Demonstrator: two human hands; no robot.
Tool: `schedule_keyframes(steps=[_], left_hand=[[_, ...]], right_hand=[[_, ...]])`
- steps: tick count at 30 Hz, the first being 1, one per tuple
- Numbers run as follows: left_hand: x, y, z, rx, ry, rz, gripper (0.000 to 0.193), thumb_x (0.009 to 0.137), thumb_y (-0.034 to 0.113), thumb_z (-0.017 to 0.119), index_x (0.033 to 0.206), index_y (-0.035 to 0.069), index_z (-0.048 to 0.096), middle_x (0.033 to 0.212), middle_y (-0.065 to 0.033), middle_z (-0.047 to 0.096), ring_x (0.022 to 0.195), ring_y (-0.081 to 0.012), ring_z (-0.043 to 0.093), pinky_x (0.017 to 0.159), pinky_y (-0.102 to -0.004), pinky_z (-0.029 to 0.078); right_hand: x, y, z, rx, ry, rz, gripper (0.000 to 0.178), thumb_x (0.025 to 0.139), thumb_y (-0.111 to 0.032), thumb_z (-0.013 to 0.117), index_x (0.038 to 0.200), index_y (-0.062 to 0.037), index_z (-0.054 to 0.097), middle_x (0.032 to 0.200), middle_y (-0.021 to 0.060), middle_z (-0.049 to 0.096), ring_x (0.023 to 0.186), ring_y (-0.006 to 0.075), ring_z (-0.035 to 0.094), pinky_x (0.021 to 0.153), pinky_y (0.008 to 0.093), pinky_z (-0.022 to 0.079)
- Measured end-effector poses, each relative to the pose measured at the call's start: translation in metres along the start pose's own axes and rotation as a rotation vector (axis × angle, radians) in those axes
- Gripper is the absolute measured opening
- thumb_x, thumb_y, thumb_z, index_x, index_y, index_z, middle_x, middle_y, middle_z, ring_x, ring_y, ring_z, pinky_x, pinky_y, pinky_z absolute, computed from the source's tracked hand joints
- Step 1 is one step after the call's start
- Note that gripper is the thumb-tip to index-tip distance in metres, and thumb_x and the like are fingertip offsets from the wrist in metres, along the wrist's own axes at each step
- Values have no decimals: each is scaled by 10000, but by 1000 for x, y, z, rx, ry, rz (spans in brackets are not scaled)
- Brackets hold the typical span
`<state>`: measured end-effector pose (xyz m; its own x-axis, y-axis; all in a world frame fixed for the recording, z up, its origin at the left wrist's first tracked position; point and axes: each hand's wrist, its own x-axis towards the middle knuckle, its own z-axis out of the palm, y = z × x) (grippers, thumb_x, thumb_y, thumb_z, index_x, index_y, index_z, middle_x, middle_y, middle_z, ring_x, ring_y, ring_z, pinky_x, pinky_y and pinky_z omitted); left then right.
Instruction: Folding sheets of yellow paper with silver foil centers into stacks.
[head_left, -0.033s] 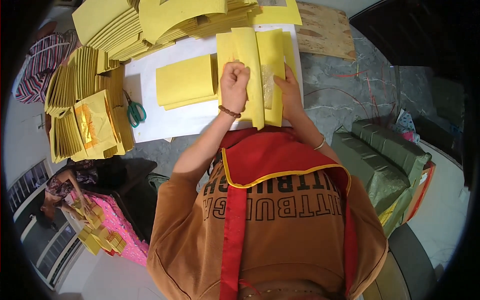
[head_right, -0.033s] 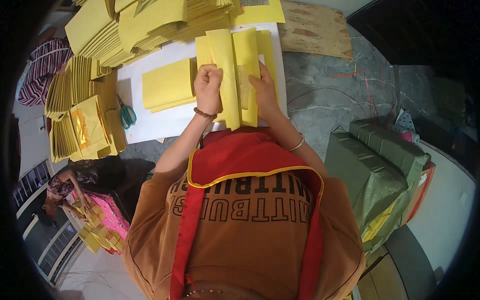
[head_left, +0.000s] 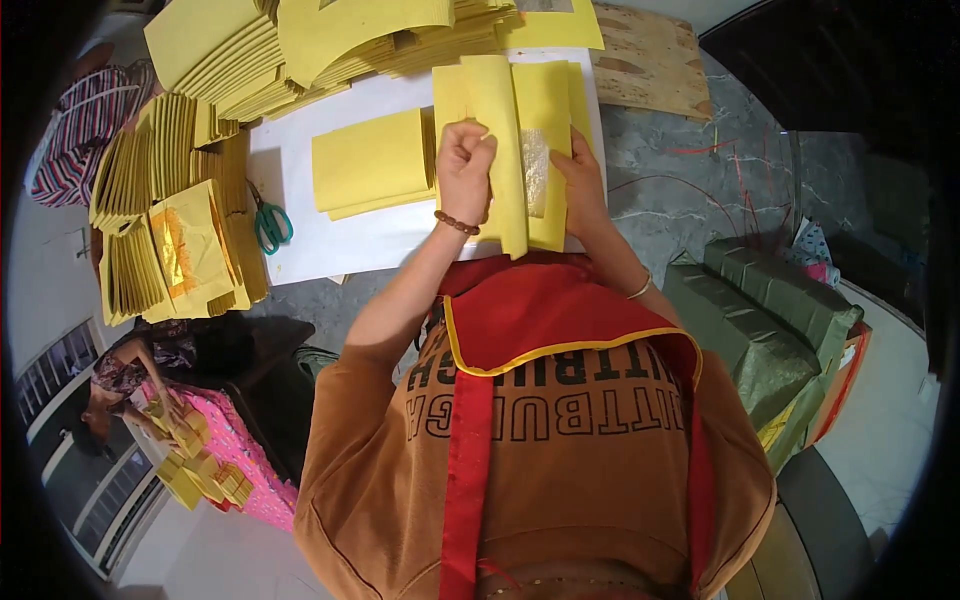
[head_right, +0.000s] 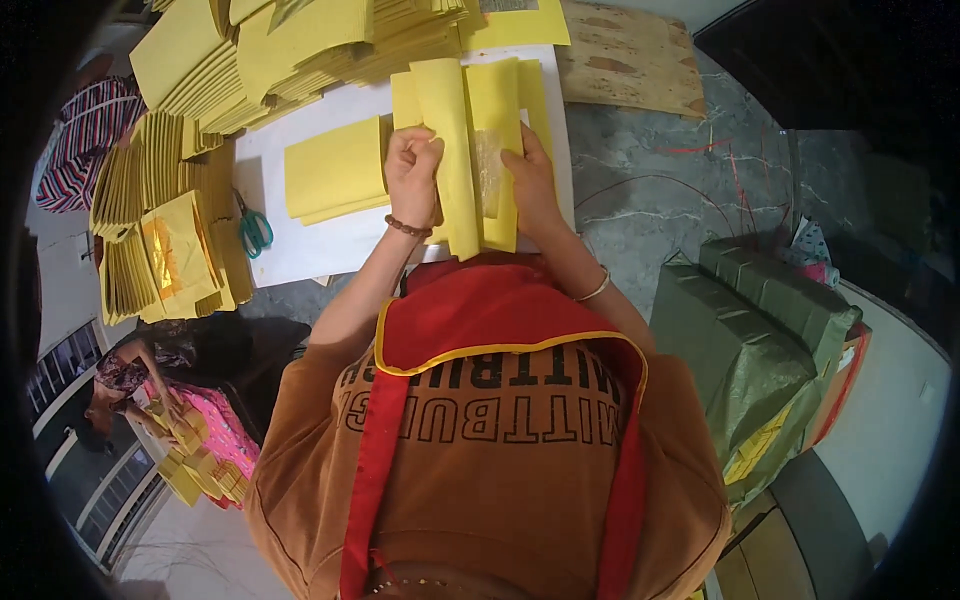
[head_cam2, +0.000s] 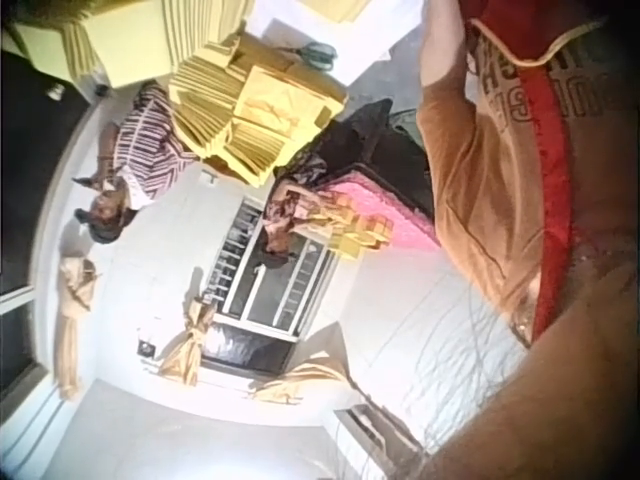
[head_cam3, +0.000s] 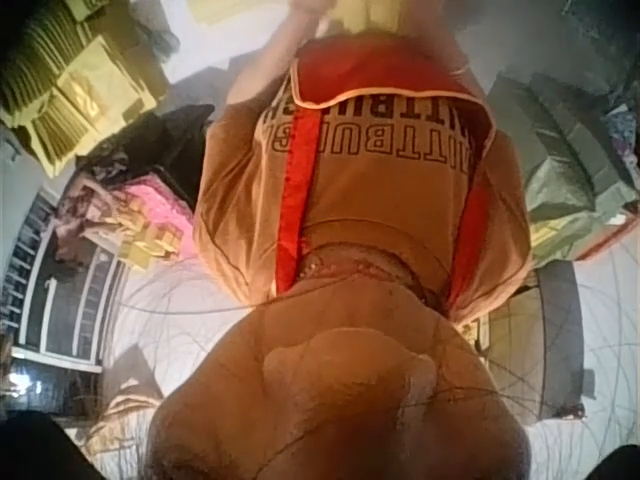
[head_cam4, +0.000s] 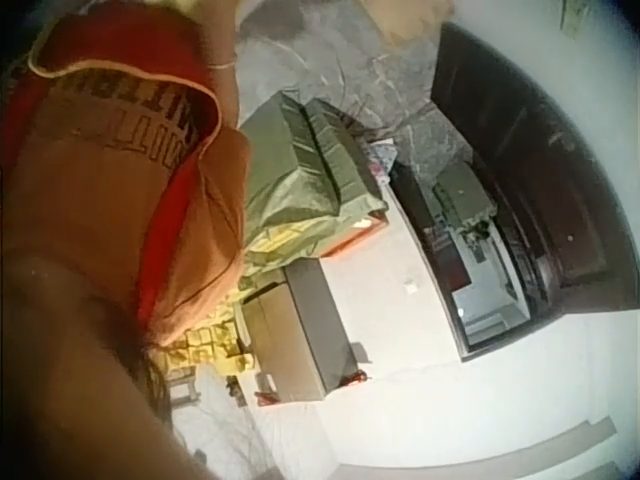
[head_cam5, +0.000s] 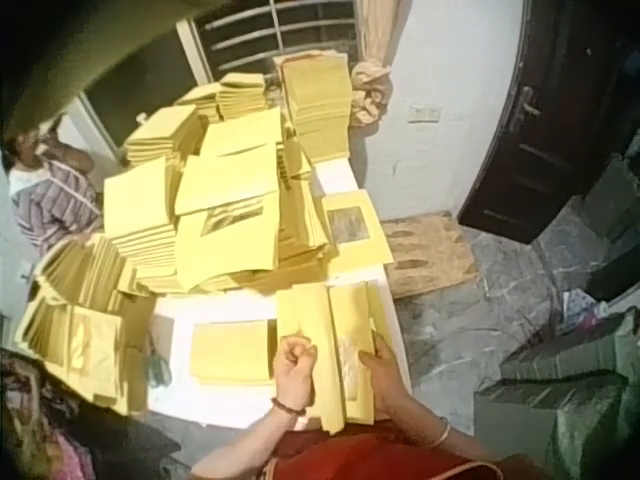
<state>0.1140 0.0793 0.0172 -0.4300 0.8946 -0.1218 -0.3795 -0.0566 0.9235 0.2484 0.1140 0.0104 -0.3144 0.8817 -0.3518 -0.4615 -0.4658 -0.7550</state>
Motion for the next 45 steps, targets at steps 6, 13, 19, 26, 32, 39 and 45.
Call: schedule_keyframes(steps=[6,13,19,26,32,39,45], left_hand=[[4,9,-7,-132,-23,-82,248,830,-31,465,1062,8,544,832,-34,582,713,-52,504,653,-183,415],[4,18,-5,-132,-12,-197,255,858,28,455,1083,0,573,848,-18,588,670,-48,502,594,-186,424],[-7,13,8,-32,-169,-133,325,913,110,459,1227,28,462,889,-54,601,662,-55,533,578,-176,442],[-10,19,-13,139,-11,-32,194,901,66,471,1068,11,553,855,-21,581,676,-63,508,624,-185,426],[-7,53,-13,217,86,207,506,851,80,563,1288,-5,321,1027,-48,478,896,-123,480,830,-245,414],[-9,54,-12,136,-376,-119,624,807,55,623,1316,-24,270,1233,-98,459,1109,-147,452,935,-286,376],[-16,39,-8,191,-307,-64,577,812,21,599,1305,-11,300,1227,-85,464,1101,-149,440,935,-268,355]], right_hand=[[4,2,-6,-178,78,-204,456,832,0,464,1280,-25,380,1220,118,462,1114,201,463,949,320,367],[-8,-28,0,-740,-138,-469,454,911,-128,438,1343,-61,315,1354,118,337,1201,233,383,996,318,308],[-6,-17,5,245,-320,319,495,949,-399,314,1299,-52,356,1115,78,519,1041,176,508,854,284,424],[2,-4,-2,-120,-86,144,344,882,-114,504,1211,-54,424,1081,70,536,968,166,544,828,317,470],[1,-30,-26,182,-219,125,374,847,-32,517,1209,-47,426,1089,80,553,917,182,584,779,312,509],[-12,-46,-30,66,-216,86,362,810,-91,610,1145,-39,480,997,30,561,898,136,559,806,290,478],[-16,-60,-18,-203,-204,22,332,803,-102,623,1107,-22,516,1021,33,572,939,113,546,808,261,451]])
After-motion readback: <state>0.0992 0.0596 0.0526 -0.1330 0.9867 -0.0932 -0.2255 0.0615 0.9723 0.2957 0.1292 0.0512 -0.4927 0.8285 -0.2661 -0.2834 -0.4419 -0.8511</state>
